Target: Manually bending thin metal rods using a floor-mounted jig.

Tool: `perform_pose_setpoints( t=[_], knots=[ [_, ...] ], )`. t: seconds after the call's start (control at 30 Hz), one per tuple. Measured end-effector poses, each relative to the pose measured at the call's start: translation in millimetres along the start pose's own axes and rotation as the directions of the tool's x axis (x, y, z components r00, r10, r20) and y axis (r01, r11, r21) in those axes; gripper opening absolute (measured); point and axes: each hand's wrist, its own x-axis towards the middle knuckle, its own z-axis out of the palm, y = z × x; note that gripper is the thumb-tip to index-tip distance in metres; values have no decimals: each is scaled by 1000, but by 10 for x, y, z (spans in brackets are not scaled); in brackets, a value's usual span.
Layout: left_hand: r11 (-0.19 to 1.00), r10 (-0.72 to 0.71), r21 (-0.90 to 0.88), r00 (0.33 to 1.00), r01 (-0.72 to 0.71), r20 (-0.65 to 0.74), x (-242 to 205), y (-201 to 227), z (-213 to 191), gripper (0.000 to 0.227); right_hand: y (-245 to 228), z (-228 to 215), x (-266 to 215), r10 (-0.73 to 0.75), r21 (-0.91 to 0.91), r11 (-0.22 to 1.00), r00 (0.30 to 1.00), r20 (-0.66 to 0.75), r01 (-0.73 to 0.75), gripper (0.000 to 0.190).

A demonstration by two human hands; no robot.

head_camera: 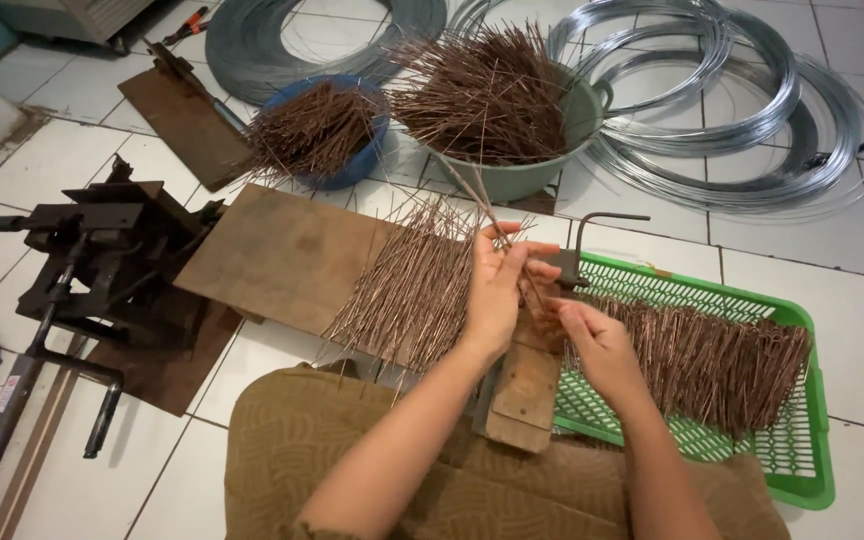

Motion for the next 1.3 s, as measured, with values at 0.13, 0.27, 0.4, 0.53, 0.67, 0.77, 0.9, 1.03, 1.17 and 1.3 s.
perform_pose_setpoints(
  t=[0.13, 0.27, 0.4, 0.53, 0.67, 0.77, 0.9, 1.03, 1.17, 1.3],
  knots=[
    [979, -179, -120, 973, 163, -143, -12, -40, -57, 28, -279, 64, -162, 69, 174, 981, 993, 93, -85, 39],
    [868, -393, -391, 904, 306, -167, 123, -315, -522, 16, -272, 61, -160, 91, 243, 961, 982, 168, -130, 36],
    [923, -359, 63, 909, 380, -213, 362, 100, -922, 18, -202, -44, -125, 89, 104, 990, 990, 106, -100, 35],
    [420, -277, 873, 951, 247, -136, 304, -75, -1494, 37, -295, -100, -106, 86, -11, 996, 993, 83, -85, 33],
    [-144, -354, 957, 889, 254, -289, 23, -145, -1569, 35, -278, -48, -74, 141, -99, 986, 984, 106, -130, 35],
    [-171, -314, 936, 884, 307, -347, 3, -328, -1674, 33, -275, -36, -79, 139, -137, 983, 984, 113, -124, 36],
    [-121, -302, 940, 890, 320, -342, -26, -177, -1624, 31, -282, -34, -82, 132, -160, 980, 985, 108, -114, 35],
    [-70, -349, 917, 851, 394, -392, 11, -18, -1576, 37, -292, -41, -85, 138, -125, 984, 986, 92, -126, 35],
    [130, -371, 918, 877, 375, -306, -37, 252, -1417, 49, -343, -60, -92, 145, -139, 982, 984, 99, -130, 34],
    [756, -342, 484, 896, 440, -282, 145, 112, -1483, 25, -361, -85, -100, 147, -137, 981, 985, 92, -134, 34]
  ],
)
